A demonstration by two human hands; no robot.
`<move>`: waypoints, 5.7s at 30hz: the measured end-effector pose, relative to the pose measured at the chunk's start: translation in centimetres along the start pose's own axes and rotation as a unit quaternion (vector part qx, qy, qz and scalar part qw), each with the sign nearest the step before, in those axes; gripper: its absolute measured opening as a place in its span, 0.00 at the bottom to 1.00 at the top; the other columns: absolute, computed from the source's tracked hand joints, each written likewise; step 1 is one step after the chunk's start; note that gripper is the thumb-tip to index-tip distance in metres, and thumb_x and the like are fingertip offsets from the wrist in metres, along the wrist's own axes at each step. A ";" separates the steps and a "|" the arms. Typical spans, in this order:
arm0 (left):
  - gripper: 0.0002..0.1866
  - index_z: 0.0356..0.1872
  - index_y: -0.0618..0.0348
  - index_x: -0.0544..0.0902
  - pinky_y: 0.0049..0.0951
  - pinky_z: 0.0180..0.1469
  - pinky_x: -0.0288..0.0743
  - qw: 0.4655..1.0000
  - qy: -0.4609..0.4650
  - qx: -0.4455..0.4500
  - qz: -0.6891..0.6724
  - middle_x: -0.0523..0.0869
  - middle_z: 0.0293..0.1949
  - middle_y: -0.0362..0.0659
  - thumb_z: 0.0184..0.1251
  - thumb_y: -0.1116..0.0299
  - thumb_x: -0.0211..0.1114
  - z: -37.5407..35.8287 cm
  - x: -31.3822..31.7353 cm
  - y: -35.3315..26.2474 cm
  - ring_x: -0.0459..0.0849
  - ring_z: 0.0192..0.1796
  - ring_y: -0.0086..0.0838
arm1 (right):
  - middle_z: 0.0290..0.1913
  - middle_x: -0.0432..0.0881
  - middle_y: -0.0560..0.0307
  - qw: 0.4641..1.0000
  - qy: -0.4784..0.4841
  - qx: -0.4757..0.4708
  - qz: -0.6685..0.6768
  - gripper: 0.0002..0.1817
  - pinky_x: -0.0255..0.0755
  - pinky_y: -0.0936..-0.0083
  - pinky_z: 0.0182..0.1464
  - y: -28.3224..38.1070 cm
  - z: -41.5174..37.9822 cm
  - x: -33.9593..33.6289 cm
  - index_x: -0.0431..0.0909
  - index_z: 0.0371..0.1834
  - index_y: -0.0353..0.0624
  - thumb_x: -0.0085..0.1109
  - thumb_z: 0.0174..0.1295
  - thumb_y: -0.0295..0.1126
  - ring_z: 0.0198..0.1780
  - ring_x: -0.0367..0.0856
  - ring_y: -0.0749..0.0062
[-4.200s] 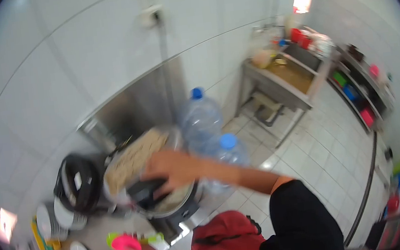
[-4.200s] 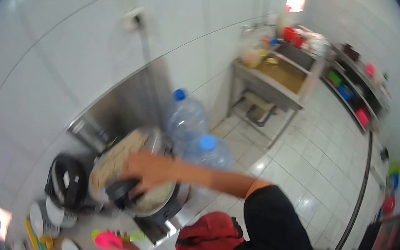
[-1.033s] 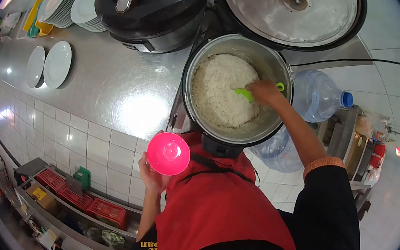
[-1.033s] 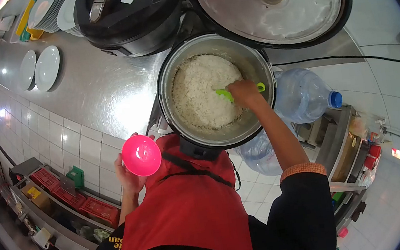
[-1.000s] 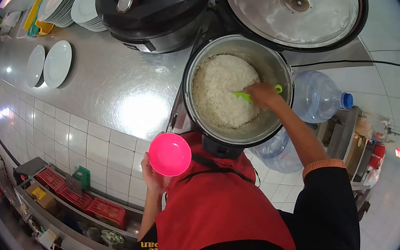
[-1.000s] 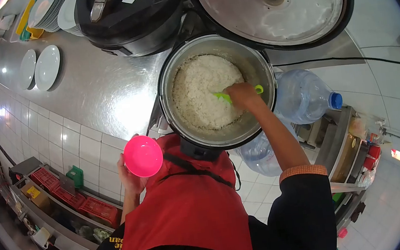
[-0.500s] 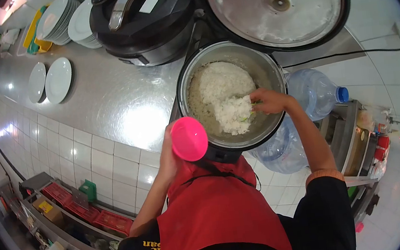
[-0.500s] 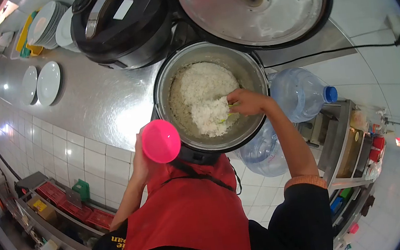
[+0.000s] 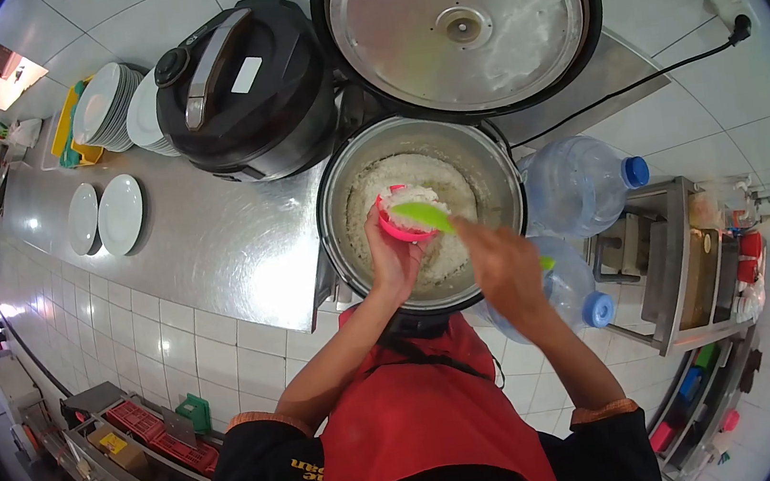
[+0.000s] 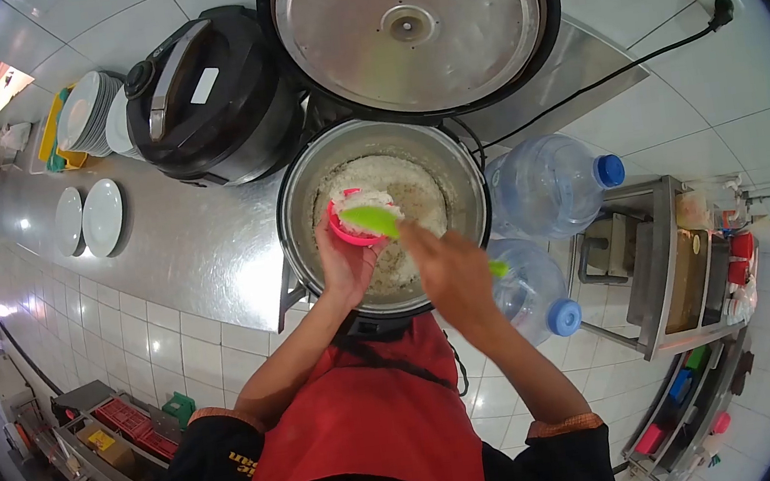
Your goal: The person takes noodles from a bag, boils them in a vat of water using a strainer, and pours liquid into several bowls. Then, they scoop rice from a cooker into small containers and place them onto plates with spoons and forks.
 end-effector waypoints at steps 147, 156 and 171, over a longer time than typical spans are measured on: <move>0.35 0.67 0.50 0.72 0.58 0.67 0.70 0.946 0.135 0.059 -0.288 0.78 0.65 0.48 0.71 0.34 0.50 -8.1 -15.2 -29.5 0.76 0.66 0.46 | 0.23 0.63 0.73 0.713 -0.353 0.501 0.340 0.27 0.45 0.89 0.16 8.2 -8.1 5.6 0.67 0.75 0.53 0.43 0.78 0.49 0.18 0.56 0.92; 0.28 0.61 0.56 0.77 0.48 0.59 0.72 0.428 -0.294 0.454 0.724 0.79 0.57 0.53 0.64 0.53 0.68 -3.1 -36.1 -60.3 0.77 0.58 0.46 | 0.22 0.60 0.74 0.731 -0.319 0.533 0.282 0.26 0.44 0.88 0.15 13.4 -8.7 6.3 0.65 0.76 0.54 0.41 0.80 0.49 0.17 0.53 0.92; 0.42 0.73 0.53 0.62 0.67 0.65 0.57 0.339 -0.369 0.353 0.790 0.67 0.68 0.53 0.65 0.40 0.63 0.3 -32.3 -63.5 0.65 0.70 0.50 | 0.74 0.65 0.46 0.778 -0.252 0.514 0.258 0.29 0.67 0.76 0.58 7.8 -15.9 9.7 0.58 0.78 0.36 0.37 0.81 0.43 0.54 0.74 0.70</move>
Point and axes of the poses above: each hand's wrist, its own z-axis towards the middle knuckle, its own x-axis out of the palm, y = z × x, the point moved 6 cm from there along z, towards the middle knuckle
